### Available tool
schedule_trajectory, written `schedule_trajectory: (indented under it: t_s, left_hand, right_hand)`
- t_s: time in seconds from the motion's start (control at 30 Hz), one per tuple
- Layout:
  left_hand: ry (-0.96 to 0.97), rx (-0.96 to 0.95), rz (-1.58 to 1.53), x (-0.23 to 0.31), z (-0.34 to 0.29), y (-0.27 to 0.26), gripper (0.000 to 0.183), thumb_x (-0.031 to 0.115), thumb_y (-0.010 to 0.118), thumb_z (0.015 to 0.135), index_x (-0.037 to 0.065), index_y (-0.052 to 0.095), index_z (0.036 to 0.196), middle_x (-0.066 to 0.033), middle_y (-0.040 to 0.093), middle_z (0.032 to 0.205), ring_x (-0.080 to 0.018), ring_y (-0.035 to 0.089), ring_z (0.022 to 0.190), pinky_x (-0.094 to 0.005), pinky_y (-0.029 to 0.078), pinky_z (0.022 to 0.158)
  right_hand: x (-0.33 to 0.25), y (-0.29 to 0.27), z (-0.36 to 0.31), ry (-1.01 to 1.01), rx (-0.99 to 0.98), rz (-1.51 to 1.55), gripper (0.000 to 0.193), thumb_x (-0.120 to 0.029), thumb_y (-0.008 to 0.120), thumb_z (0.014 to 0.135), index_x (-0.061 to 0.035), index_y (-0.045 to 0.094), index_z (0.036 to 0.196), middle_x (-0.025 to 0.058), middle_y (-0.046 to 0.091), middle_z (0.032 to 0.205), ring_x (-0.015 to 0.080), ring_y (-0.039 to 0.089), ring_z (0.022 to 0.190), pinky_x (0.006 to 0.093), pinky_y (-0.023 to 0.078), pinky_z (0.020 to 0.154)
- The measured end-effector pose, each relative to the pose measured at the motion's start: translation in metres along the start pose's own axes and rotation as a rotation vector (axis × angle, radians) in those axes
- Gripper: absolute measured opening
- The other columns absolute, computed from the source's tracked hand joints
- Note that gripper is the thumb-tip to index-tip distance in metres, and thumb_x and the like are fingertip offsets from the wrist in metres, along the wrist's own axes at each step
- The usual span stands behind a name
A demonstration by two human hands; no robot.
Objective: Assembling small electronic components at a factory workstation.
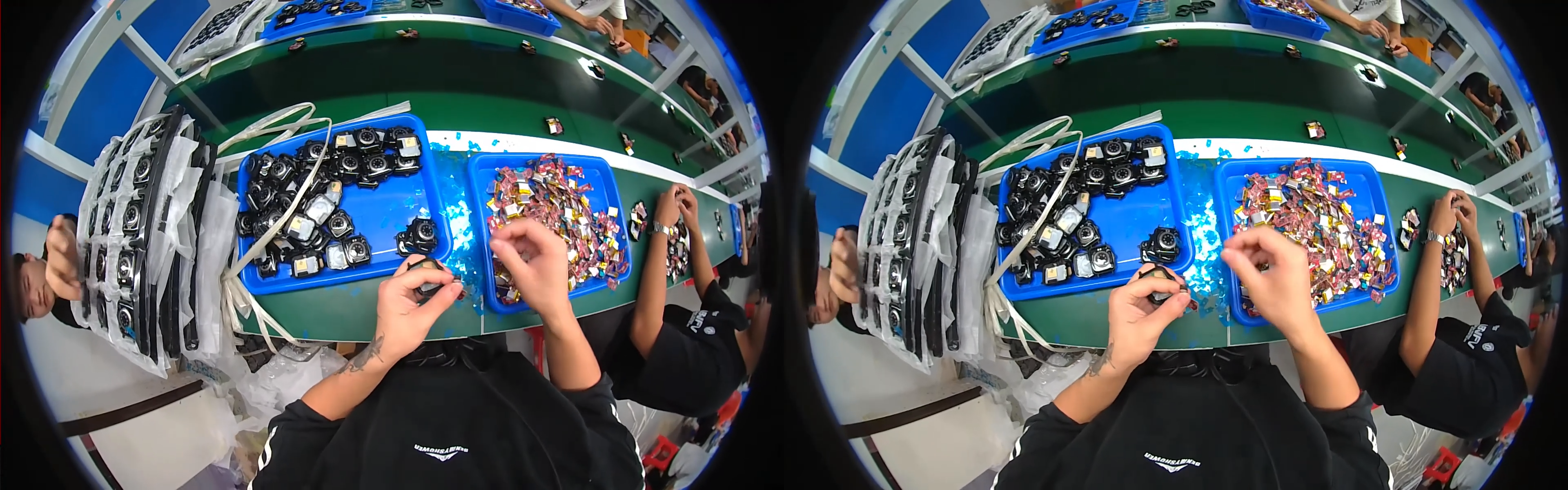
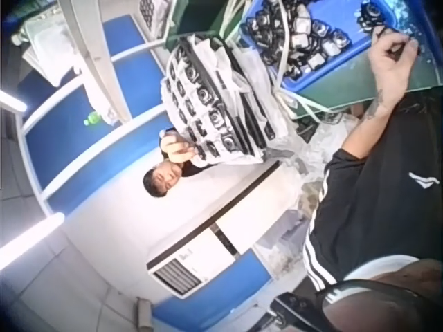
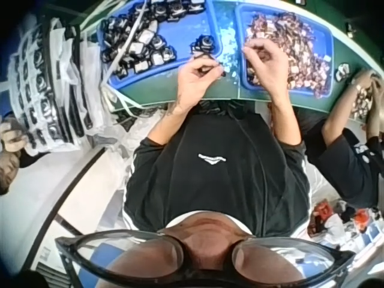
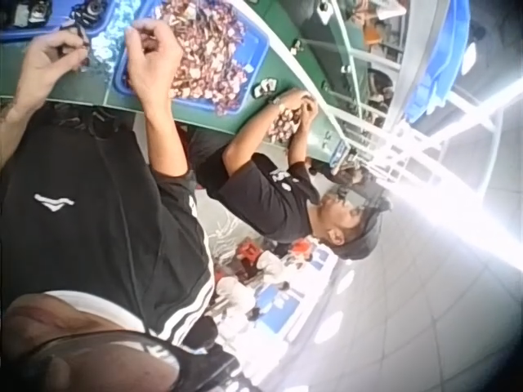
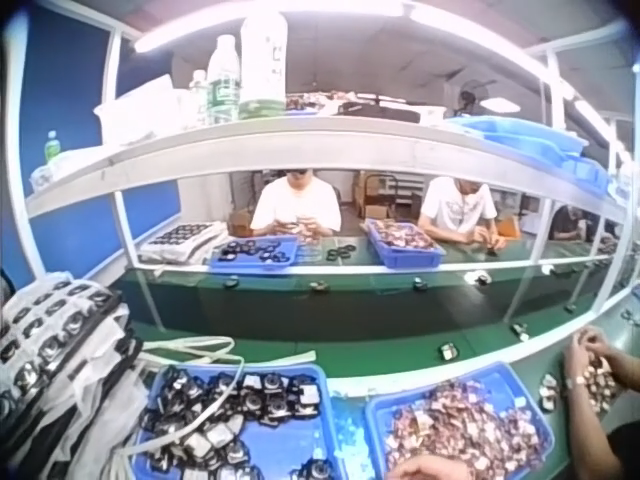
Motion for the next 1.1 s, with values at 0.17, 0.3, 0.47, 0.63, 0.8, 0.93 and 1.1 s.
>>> schedule_trajectory:
  t_s: [0.17,0.3,0.47,0.63,0.8,0.93,1.1]
  left_hand:
    - [0.041,-0.068,0.059,0.004,0.004,0.008,0.008,0.001,0.074,0.08,-0.001,0.071,0.088,-0.0056,0.064,0.085,-0.0163,0.057,0.09,-0.0302,0.047,0.079]
    - [0.071,-0.225,0.093,0.013,0.001,0.017,0.019,-0.002,0.06,0.089,0.0,0.063,0.108,-0.0083,0.06,0.106,-0.0147,0.056,0.095,-0.0294,0.047,0.083]
    - [0.013,-0.29,-0.14,0.016,-0.004,0.019,0.056,-0.004,0.045,0.096,0.004,0.023,0.146,-0.0184,0.051,0.132,-0.0164,0.057,0.101,-0.0342,0.046,0.094]
    - [0.019,-0.269,-0.102,0.025,-0.006,0.025,0.054,-0.007,0.044,0.095,0.001,0.027,0.145,-0.0149,0.051,0.133,-0.0119,0.056,0.102,-0.027,0.045,0.09]
    - [-0.028,-0.332,-0.126,0.022,-0.01,0.027,0.051,-0.008,0.038,0.097,0.002,0.026,0.146,-0.016,0.046,0.14,-0.0199,0.047,0.129,-0.0341,0.037,0.108]
    - [0.011,-0.334,-0.055,0.023,-0.009,0.027,0.05,-0.008,0.038,0.097,0.001,0.027,0.145,-0.0155,0.046,0.14,-0.0197,0.046,0.129,-0.0337,0.038,0.107]
    - [0.08,-0.26,-0.098,0.025,-0.008,0.026,0.051,-0.007,0.042,0.096,0.0,0.029,0.145,-0.0152,0.047,0.138,-0.0141,0.051,0.119,-0.0279,0.043,0.094]
  right_hand:
    - [-0.036,0.023,-0.028,-0.197,-0.148,-0.083,0.014,0.003,0.07,0.081,0.0009,0.068,0.095,0.0094,0.066,0.088,0.014,0.063,0.073,0.0249,0.051,0.062]
    - [-0.028,0.023,-0.031,-0.154,-0.093,0.06,0.01,0.004,0.068,0.082,0.0015,0.067,0.092,0.0107,0.065,0.089,0.015,0.064,0.074,0.0251,0.051,0.061]
    - [-0.051,0.015,-0.033,-0.19,-0.027,-0.065,0.009,0.004,0.068,0.082,0.001,0.066,0.09,0.0118,0.066,0.085,0.0208,0.066,0.075,0.0301,0.053,0.064]
    - [-0.061,0.036,-0.03,-0.351,-0.081,-0.29,0.015,0.002,0.074,0.076,-0.001,0.069,0.091,0.0113,0.068,0.083,0.0271,0.066,0.079,0.0351,0.051,0.067]
    - [-0.075,0.036,-0.03,-0.439,0.01,-0.363,0.019,0.005,0.072,0.073,-0.0037,0.071,0.09,0.0097,0.069,0.083,0.0252,0.065,0.079,0.0347,0.047,0.069]
    - [-0.08,0.04,-0.034,-0.484,0.026,-0.43,0.019,0.005,0.073,0.072,-0.0049,0.069,0.088,0.0075,0.068,0.082,0.0233,0.061,0.072,0.0336,0.044,0.066]
    - [-0.074,0.041,-0.034,-0.442,-0.008,-0.507,0.019,0.002,0.074,0.074,-0.0061,0.066,0.089,0.0031,0.067,0.082,0.0224,0.06,0.072,0.035,0.039,0.068]
Point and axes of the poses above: each hand's wrist, its own z-axis towards the middle knuckle, its own y-axis out of the palm, x = y × z, the point moved 8 cm from there along z, towards the middle knuckle
